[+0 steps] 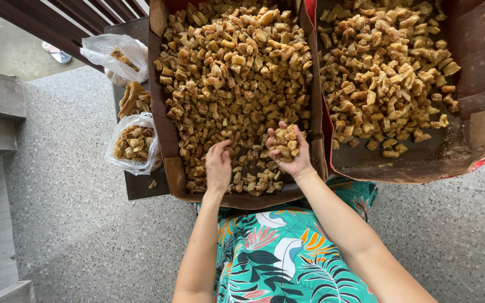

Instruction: The person repeatedly scoops dried fruit pieces from a large cardboard box with both hands and transfers them into a second adjacent box. The person continues this repetitive scooping and transferring motion throughout the clip.

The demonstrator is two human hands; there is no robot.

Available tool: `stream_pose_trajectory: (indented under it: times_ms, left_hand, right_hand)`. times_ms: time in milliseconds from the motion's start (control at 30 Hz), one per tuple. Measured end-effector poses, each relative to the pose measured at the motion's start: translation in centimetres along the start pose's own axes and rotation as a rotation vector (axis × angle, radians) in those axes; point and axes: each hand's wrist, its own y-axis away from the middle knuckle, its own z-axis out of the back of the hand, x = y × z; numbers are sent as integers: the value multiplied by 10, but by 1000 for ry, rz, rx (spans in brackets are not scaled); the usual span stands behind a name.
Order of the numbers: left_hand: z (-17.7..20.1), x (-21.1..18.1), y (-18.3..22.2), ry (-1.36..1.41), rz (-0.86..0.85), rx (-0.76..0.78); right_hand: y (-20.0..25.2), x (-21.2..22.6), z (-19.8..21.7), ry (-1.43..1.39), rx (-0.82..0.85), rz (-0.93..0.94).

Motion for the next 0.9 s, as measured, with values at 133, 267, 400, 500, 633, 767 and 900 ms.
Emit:
stream_pose_trajectory:
  times_ms: [133,267,400,500,633,767,900]
  left_hand:
    - [16,50,2,22,-3,-215]
    - [13,67,-22,53,153,-169]
    - [-5,61,-69,-157,-15,-174]
    - [-25,51,-99,-348,-127,-162]
    - [-41,44,-109,-552,-96,-35]
    - [-41,44,-87,-491,-244,-27]
    - [-33,49,-66,-230,-188,0]
  right_hand:
    - [7,36,-42,191,-64,85]
    - [4,120,-98,393,-370,363]
    - [-2,204,-140,1017,-704,689]
    - [3,223,-133,1274,-842,717]
    - [7,206,-99,1272,-806,759]
    - [-11,154,-74,1504,-631,888]
    - [-38,81,-59,1912,-459,588]
